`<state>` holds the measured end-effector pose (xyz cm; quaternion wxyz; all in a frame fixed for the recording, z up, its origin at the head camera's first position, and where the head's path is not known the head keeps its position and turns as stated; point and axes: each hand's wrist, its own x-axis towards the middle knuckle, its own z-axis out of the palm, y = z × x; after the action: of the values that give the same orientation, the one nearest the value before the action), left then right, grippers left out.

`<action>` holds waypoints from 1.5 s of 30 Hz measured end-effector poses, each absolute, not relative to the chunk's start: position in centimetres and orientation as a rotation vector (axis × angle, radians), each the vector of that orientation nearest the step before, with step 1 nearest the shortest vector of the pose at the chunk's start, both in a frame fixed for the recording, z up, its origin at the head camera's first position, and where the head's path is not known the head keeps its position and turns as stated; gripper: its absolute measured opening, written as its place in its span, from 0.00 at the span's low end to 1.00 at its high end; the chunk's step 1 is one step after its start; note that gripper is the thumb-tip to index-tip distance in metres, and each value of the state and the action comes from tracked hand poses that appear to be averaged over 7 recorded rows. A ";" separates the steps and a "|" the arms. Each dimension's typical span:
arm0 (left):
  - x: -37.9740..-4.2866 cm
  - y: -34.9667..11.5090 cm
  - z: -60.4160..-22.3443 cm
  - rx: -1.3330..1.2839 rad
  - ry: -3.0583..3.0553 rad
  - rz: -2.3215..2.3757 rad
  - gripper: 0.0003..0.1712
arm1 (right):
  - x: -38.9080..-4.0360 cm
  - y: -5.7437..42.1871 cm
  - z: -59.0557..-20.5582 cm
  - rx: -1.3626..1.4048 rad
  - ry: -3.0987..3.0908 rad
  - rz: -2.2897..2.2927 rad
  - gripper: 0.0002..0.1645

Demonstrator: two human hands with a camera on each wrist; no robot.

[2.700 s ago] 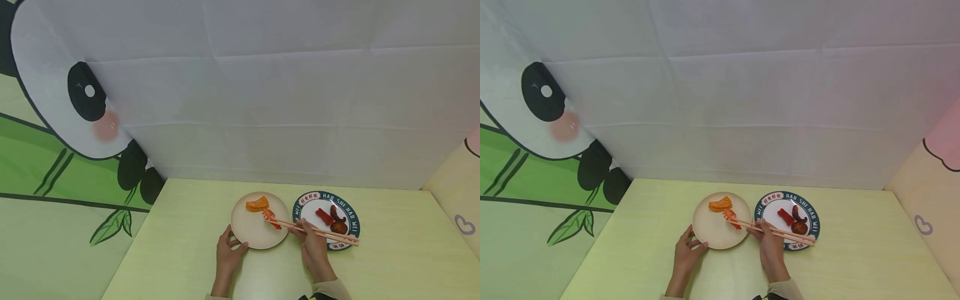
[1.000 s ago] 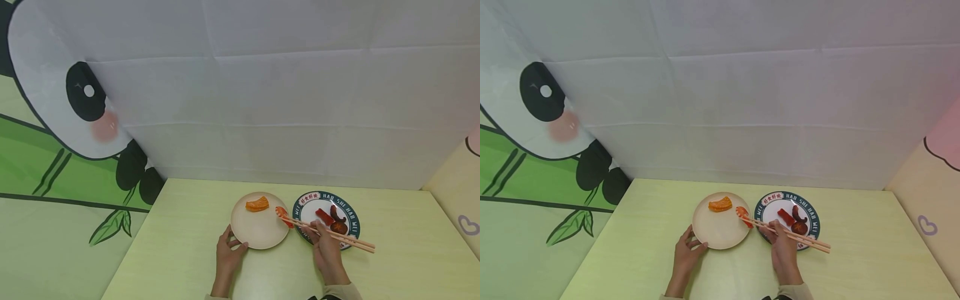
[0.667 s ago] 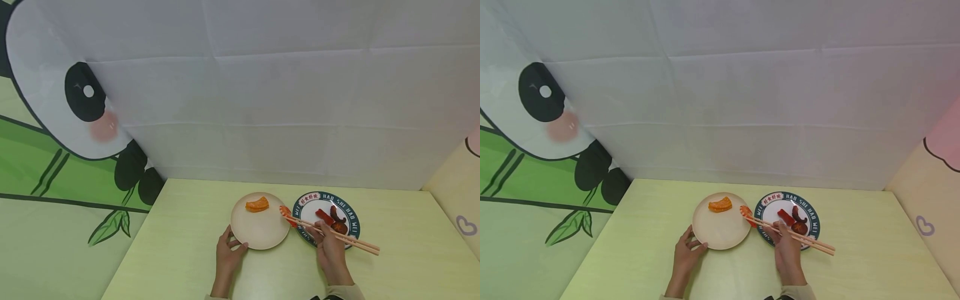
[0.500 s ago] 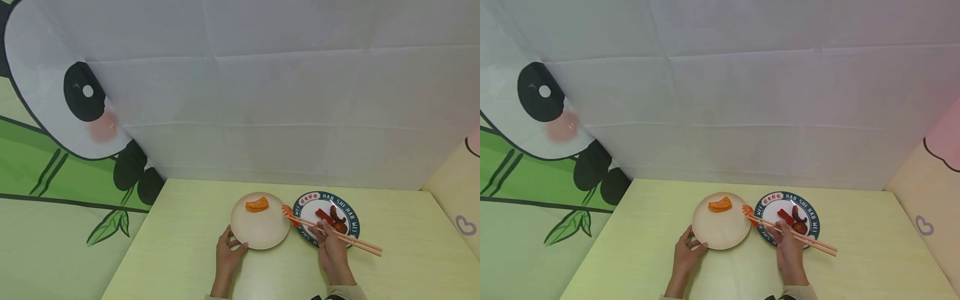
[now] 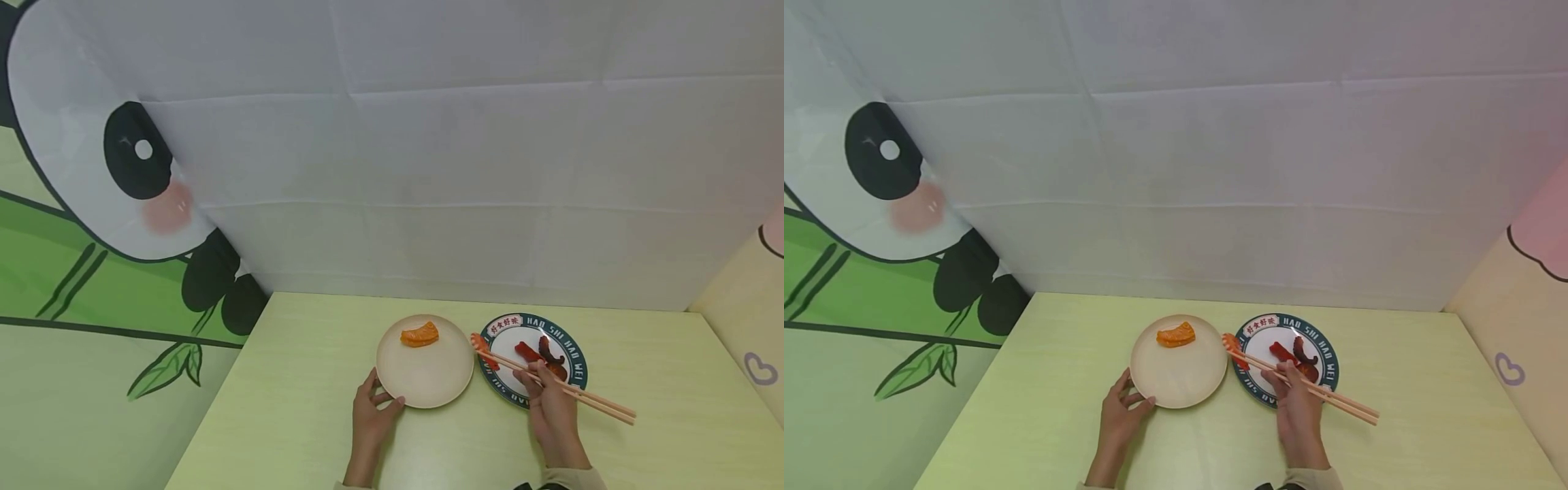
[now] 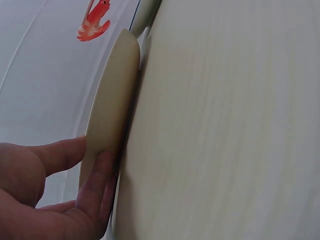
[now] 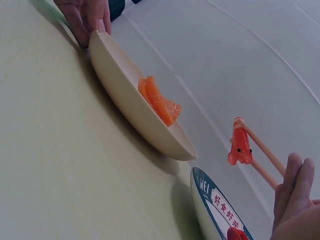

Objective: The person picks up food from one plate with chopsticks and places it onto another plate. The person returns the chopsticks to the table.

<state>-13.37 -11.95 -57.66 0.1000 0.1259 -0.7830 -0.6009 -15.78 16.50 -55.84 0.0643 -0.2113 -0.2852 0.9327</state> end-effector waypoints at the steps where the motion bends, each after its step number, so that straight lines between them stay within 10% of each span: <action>1: -13.4 -12.0 -57.7 0.370 -2.314 -1.779 0.46 | -15.8 16.6 -55.9 -0.644 -0.859 2.813 0.11; 45: -13.5 -12.0 -57.7 0.381 -2.307 -1.801 0.46 | -15.4 19.7 -56.3 -0.874 -0.757 2.738 0.13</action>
<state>-13.49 -11.98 -57.74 0.0949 0.1284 -0.7781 -0.6074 -15.44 19.66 -56.34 0.0847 -0.2929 -0.2538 0.9179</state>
